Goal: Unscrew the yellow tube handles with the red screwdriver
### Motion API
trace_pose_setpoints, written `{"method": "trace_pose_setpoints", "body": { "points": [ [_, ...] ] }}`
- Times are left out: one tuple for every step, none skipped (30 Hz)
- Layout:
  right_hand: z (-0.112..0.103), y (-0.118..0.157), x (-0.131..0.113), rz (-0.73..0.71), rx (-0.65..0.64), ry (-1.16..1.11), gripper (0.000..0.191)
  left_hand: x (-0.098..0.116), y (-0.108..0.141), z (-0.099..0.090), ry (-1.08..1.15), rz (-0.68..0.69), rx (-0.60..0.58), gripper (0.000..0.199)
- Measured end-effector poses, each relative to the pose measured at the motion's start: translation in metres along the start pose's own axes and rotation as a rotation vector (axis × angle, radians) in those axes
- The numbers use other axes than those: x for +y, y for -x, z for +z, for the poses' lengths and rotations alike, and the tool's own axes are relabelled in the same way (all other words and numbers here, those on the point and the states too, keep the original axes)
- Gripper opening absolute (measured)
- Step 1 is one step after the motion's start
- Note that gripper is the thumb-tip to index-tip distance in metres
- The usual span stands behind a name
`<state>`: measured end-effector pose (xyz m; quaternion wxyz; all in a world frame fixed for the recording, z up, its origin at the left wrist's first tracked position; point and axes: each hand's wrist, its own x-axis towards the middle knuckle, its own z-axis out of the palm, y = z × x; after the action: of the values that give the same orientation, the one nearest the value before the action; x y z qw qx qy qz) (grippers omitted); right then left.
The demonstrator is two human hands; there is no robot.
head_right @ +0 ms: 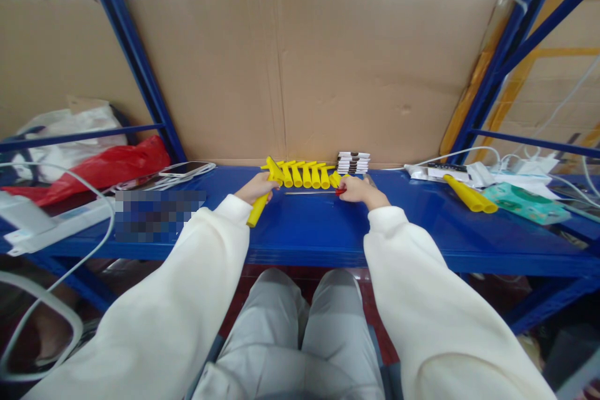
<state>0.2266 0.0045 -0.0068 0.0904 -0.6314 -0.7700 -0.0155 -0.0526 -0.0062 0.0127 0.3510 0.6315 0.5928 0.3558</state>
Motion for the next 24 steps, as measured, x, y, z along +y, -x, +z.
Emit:
{"method": "trace_pose_setpoints", "body": {
  "points": [
    [0.001, -0.001, 0.0, -0.001, -0.011, -0.017, 0.028, 0.0, 0.0, 0.0, 0.001, 0.0, 0.001, 0.018],
    [0.001, -0.001, 0.001, -0.003, -0.019, -0.035, 0.027, 0.0, 0.0, 0.0, 0.002, -0.001, 0.003, 0.018],
    [0.002, -0.002, 0.001, -0.01, -0.023, -0.054, 0.026, -0.001, -0.001, 0.0, 0.001, -0.003, 0.004, 0.018],
    [0.003, -0.003, 0.001, -0.024, -0.026, -0.078, 0.025, -0.001, -0.001, 0.0, 0.0, -0.006, 0.005, 0.017],
    [0.004, -0.003, 0.002, -0.044, -0.029, -0.104, 0.024, -0.001, -0.002, 0.0, -0.001, -0.008, 0.007, 0.017],
    [0.004, -0.004, 0.002, -0.063, -0.031, -0.132, 0.022, -0.002, -0.002, 0.001, -0.003, -0.009, 0.009, 0.016],
    [0.005, -0.005, 0.003, -0.078, -0.033, -0.159, 0.021, -0.002, -0.003, 0.001, -0.003, -0.009, 0.01, 0.016],
    [0.005, -0.005, 0.003, -0.087, -0.032, -0.185, 0.02, -0.002, -0.003, 0.001, -0.005, -0.008, 0.01, 0.015],
    [0.005, -0.005, 0.003, -0.091, -0.028, -0.207, 0.018, -0.003, -0.003, 0.001, -0.008, -0.009, 0.01, 0.015],
    [0.005, -0.005, 0.003, -0.093, -0.019, -0.226, 0.017, -0.003, -0.004, 0.001, -0.012, -0.011, 0.01, 0.016],
    [0.005, -0.005, 0.002, -0.094, 0.0, -0.242, 0.017, -0.003, -0.004, 0.001, -0.015, -0.013, 0.007, 0.016],
    [0.006, -0.005, 0.001, -0.1, 0.026, -0.254, 0.016, -0.003, -0.003, 0.001, -0.015, -0.014, 0.004, 0.016],
    [0.006, -0.005, -0.001, -0.109, 0.058, -0.261, 0.017, -0.003, -0.003, 0.0, -0.013, -0.016, 0.001, 0.016],
    [0.006, -0.005, -0.003, -0.12, 0.097, -0.263, 0.017, -0.002, -0.002, 0.0, -0.008, -0.016, -0.002, 0.016],
    [0.008, -0.005, -0.006, -0.132, 0.139, -0.256, 0.018, -0.002, -0.002, 0.001, 0.0, -0.016, -0.006, 0.015],
    [0.009, -0.005, -0.01, -0.152, 0.182, -0.24, 0.019, -0.001, -0.001, 0.001, 0.008, -0.017, -0.01, 0.014],
    [0.011, -0.005, -0.014, -0.181, 0.222, -0.215, 0.019, 0.0, 0.001, 0.002, 0.016, -0.017, -0.019, 0.014],
    [0.013, -0.005, -0.019, -0.222, 0.257, -0.184, 0.018, 0.001, 0.002, 0.004, 0.023, -0.018, -0.033, 0.014],
    [0.015, -0.005, -0.023, -0.272, 0.287, -0.15, 0.018, 0.002, 0.003, 0.006, 0.031, -0.015, -0.05, 0.015],
    [0.016, -0.005, -0.029, -0.322, 0.307, -0.118, 0.018, 0.002, 0.004, 0.008, 0.038, -0.011, -0.071, 0.015],
    [0.018, -0.004, -0.034, -0.372, 0.32, -0.09, 0.018, 0.003, 0.006, 0.011, 0.044, -0.007, -0.094, 0.014],
    [0.019, -0.003, -0.039, -0.419, 0.33, -0.067, 0.019, 0.004, 0.007, 0.013, 0.05, -0.002, -0.117, 0.014],
    [0.021, -0.002, -0.044, -0.464, 0.337, -0.05, 0.02, 0.005, 0.008, 0.016, 0.058, 0.004, -0.138, 0.014],
    [0.022, -0.001, -0.049, -0.511, 0.346, -0.038, 0.021, 0.006, 0.008, 0.018, 0.069, 0.011, -0.154, 0.013]
  ]
}}
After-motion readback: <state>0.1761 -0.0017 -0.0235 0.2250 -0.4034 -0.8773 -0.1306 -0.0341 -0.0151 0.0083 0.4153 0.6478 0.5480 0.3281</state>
